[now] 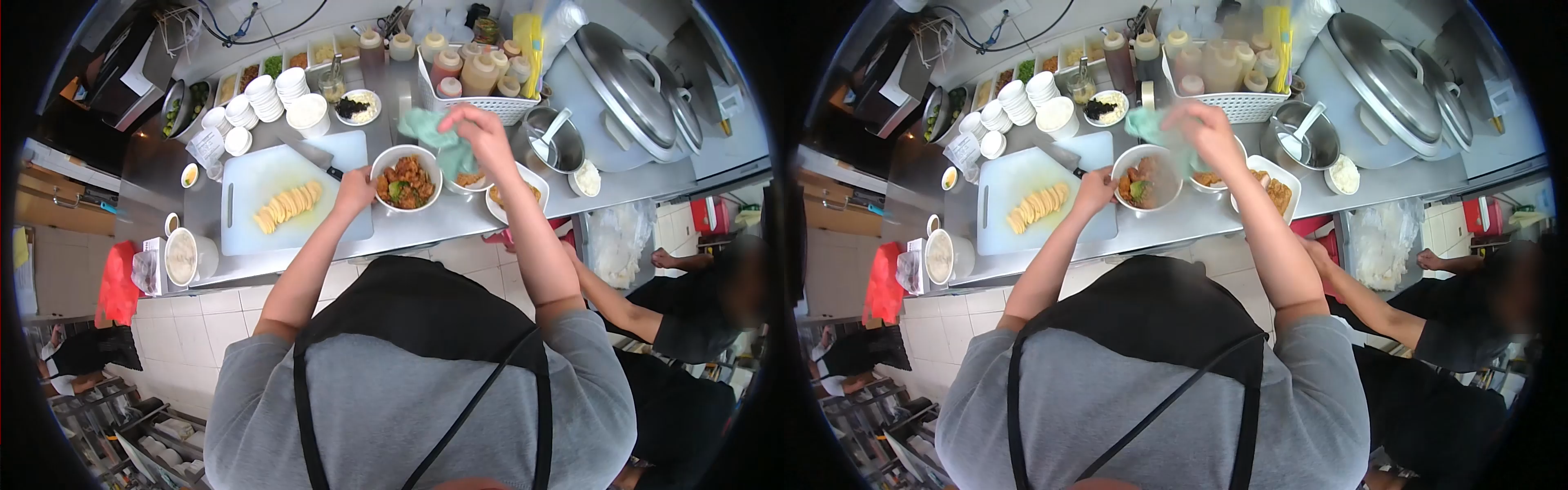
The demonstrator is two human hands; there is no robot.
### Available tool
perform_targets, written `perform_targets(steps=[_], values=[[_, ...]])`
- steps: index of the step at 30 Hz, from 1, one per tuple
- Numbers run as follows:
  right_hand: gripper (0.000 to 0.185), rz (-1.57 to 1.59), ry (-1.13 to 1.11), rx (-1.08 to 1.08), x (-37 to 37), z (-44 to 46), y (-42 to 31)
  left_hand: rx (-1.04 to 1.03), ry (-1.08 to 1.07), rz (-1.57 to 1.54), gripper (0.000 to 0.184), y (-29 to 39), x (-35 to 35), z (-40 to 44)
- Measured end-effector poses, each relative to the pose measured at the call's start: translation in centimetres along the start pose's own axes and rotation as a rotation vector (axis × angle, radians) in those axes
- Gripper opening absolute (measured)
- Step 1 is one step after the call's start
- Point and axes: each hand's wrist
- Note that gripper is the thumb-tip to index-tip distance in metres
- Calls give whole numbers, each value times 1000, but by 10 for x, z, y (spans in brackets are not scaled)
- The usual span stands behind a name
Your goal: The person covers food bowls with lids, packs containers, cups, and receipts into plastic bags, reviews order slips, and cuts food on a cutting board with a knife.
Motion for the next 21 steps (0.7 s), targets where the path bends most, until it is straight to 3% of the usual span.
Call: perform_targets(steps=[3, 5, 8, 9, 10, 11, 14, 17, 19, 20, 21], values=[[22, 26, 83, 144, -20, 53, 34, -62, -7, 144, 33, -3, 8, -8], [21, -4, 119, 235, -43, 72, 60, -152, 163, 311, 33, -3, 15, -15], [18, -21, 17, 6, -66, 83, 107, -156, 217, 146, 23, -14, 25, -20], [15, -411, -83, 202, -60, 93, 143, -183, 222, 123, 19, -14, 32, -23], [11, -470, -209, 115, -59, 90, 138, -206, 269, 12, 13, -15, 35, -26], [9, -572, -250, 187, -58, 89, 142, -225, 304, -99, 8, -18, 38, -30], [10, -671, -314, 400, -57, 103, 46, -361, 419, -23, 5, -18, 56, -43], [16, -717, -282, 723, -54, 124, -106, -160, 411, 9, 16, -25, 69, -58], [17, -776, -119, 1056, -44, 142, -208, -142, 438, -3, 21, -38, 75, -60], [15, -856, 65, 1254, -34, 166, -239, -114, 425, 44, 25, -38, 80, -64], [15, -854, 131, 1273, -29, 175, -279, -82, 410, 90, 30, -37, 85, -69]])
Point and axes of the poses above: each hand's wrist, its own z-axis towards the middle knuckle, its own x-axis out of the back of the hand, y = z × x, and after that the axes turned 8 degrees about z, right-handed
